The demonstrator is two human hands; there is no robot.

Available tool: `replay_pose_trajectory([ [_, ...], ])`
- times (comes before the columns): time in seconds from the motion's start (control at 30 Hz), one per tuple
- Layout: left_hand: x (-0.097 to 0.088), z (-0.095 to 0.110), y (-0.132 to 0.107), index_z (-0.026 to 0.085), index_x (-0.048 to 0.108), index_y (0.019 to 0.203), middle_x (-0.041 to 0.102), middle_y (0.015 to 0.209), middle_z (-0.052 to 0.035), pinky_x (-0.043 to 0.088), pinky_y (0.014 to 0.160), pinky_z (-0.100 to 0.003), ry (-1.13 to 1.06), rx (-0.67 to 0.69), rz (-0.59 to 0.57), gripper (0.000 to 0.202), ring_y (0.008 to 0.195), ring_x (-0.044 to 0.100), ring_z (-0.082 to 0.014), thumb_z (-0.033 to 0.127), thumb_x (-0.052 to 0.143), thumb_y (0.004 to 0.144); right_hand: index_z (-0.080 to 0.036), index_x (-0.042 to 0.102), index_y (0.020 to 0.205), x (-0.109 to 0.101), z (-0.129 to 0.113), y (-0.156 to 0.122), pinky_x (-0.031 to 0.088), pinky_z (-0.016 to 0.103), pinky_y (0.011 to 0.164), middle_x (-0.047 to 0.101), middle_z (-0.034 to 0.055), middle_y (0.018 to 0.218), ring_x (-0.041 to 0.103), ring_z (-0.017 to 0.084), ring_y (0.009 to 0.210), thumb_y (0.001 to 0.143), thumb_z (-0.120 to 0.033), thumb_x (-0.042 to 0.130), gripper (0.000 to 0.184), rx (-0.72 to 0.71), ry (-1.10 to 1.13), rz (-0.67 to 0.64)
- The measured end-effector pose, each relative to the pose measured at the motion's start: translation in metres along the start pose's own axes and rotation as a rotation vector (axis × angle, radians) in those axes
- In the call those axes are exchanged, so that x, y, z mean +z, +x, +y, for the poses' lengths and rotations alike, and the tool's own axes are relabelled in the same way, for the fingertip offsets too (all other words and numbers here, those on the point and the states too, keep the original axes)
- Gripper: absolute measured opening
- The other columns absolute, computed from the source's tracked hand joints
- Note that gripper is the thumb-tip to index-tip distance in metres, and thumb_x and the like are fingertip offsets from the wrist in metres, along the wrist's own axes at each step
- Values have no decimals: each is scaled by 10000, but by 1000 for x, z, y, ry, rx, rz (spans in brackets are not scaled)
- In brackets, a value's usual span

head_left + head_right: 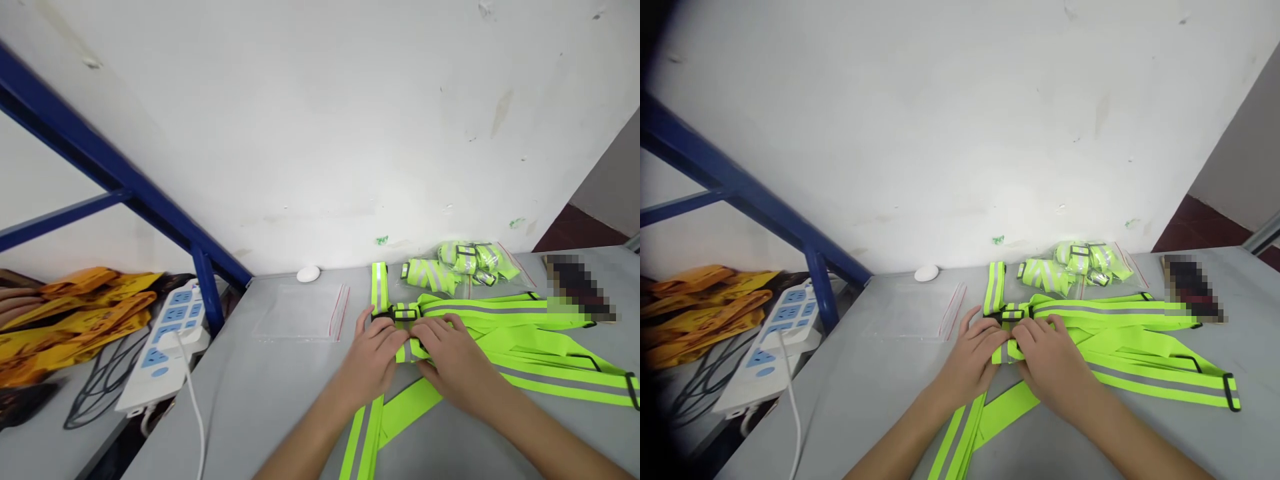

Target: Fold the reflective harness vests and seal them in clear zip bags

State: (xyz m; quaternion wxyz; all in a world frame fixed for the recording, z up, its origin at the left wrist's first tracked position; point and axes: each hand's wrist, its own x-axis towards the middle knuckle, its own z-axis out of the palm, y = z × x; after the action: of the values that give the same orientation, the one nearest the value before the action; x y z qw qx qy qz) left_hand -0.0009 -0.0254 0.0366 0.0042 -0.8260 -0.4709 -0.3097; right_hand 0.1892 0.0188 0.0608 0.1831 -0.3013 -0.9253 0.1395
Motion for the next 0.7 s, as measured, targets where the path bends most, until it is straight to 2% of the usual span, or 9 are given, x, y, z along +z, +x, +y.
replay_pose_trajectory([
  [0.07,-2,4,0,223,518,1118,665,895,-28,295,1092,-491,-54,39,41,392,936,565,-208,57,448,769,-217,522,993,-7,4,0,376,442,910,664,77,1015,604,249,924,721,-27,531,333,-33,45,-32],
  [0.13,-4,6,0,211,487,1197,657,1041,-68,331,1068,-488,-94,62,53,384,1027,548,-236,188,535,816,-220,521,987,-14,8,0,369,432,945,664,52,987,601,228,920,702,-25,515,345,-82,95,-46],
  [0.23,-2,1,-1,184,416,1330,511,1359,-140,301,1091,-520,-48,17,-44,619,1261,409,-314,390,665,802,-220,518,992,-20,14,0,389,404,943,663,35,985,595,216,935,654,-2,485,404,-161,142,-15],
  [0.3,2,-4,-1,202,374,1388,435,1449,-126,267,1107,-536,10,-27,-120,647,1332,324,-328,335,658,822,-218,508,993,-22,17,0,417,384,910,664,43,1046,592,217,961,611,16,452,452,-227,158,40],
  [0.37,6,-9,-1,226,358,1407,424,1469,-102,260,1108,-538,45,-62,-106,609,1339,318,-313,201,594,847,-218,499,998,-22,17,-1,434,371,892,657,52,1114,589,218,1004,584,34,412,493,-284,158,104],
  [0.47,8,-12,0,246,419,1368,428,1471,-84,277,1097,-524,64,-105,-7,568,1319,352,-295,86,524,833,-221,491,996,-21,14,-2,451,359,868,663,54,1131,594,211,1011,575,47,375,513,-339,151,163],
  [0.6,2,-10,3,256,498,1309,563,1355,-58,257,1101,-499,40,-73,-7,492,1253,445,-262,94,497,845,-210,489,1024,-18,8,-5,449,379,895,666,68,1112,594,221,999,593,14,398,495,-348,169,167],
  [0.7,-3,-8,3,259,538,1267,662,1209,-31,236,1113,-482,5,-67,-55,409,1116,555,-216,136,484,881,-198,503,1071,-16,3,-6,427,401,938,661,81,1085,579,241,1026,676,-49,473,424,-296,179,96],
])
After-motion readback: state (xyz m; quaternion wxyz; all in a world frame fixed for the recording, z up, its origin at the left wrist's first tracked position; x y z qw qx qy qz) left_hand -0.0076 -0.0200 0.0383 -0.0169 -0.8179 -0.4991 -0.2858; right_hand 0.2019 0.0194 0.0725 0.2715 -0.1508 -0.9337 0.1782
